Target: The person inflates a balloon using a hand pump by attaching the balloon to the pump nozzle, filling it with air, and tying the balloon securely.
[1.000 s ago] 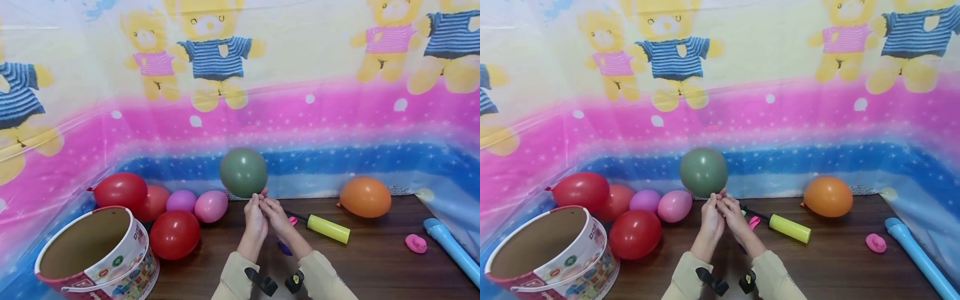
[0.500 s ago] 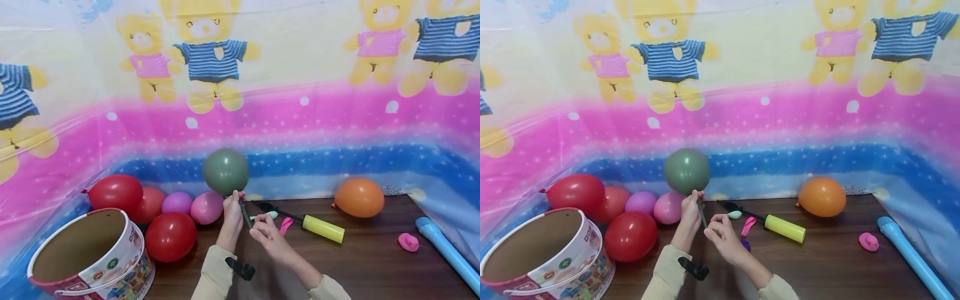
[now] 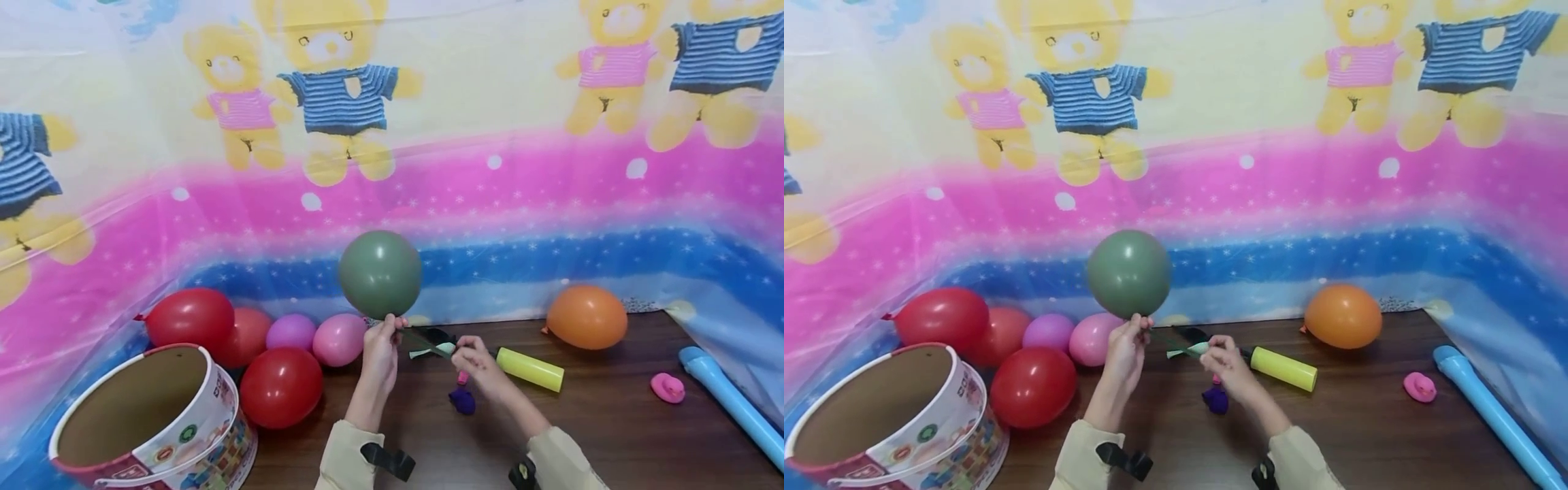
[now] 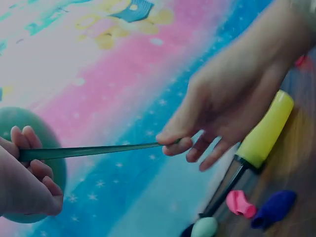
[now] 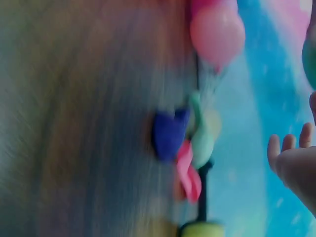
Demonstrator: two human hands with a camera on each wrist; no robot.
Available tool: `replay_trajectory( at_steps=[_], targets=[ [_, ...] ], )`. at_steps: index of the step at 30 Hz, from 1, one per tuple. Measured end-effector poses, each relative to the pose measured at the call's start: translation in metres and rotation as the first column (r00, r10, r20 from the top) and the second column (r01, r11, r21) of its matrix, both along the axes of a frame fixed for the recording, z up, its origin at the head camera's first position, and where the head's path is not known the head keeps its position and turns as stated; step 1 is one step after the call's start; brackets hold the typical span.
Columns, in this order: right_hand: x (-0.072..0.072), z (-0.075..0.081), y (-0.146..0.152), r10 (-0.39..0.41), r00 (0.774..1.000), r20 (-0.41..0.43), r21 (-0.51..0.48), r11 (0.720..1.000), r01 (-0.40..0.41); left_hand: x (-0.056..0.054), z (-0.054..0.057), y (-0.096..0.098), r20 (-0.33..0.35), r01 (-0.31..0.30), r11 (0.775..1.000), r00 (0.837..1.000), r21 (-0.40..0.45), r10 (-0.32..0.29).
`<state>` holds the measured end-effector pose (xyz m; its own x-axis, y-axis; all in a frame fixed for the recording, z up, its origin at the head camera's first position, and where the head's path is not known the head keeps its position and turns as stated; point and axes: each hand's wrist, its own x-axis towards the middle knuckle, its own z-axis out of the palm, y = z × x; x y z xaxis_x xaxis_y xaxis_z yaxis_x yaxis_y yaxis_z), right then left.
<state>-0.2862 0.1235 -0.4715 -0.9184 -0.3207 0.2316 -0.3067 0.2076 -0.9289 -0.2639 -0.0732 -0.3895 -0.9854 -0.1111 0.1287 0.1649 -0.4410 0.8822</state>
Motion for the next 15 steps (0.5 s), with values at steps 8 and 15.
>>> replay_trajectory(
  at_steps=[8, 15],
  targets=[
    [-0.042, 0.041, 0.029, -0.194, 0.978, 0.081, -0.011, 0.981, 0.196, -0.002, -0.027, 0.017, 0.086, 0.031, 0.963, 0.996, -0.269, -0.008],
    [-0.037, 0.096, 0.009, -0.148, 0.909, -0.390, 0.124, 0.970, 0.211, -0.014, -0.024, 0.034, 0.111, 0.075, 0.791, 0.994, -0.607, -0.009]
  ],
)
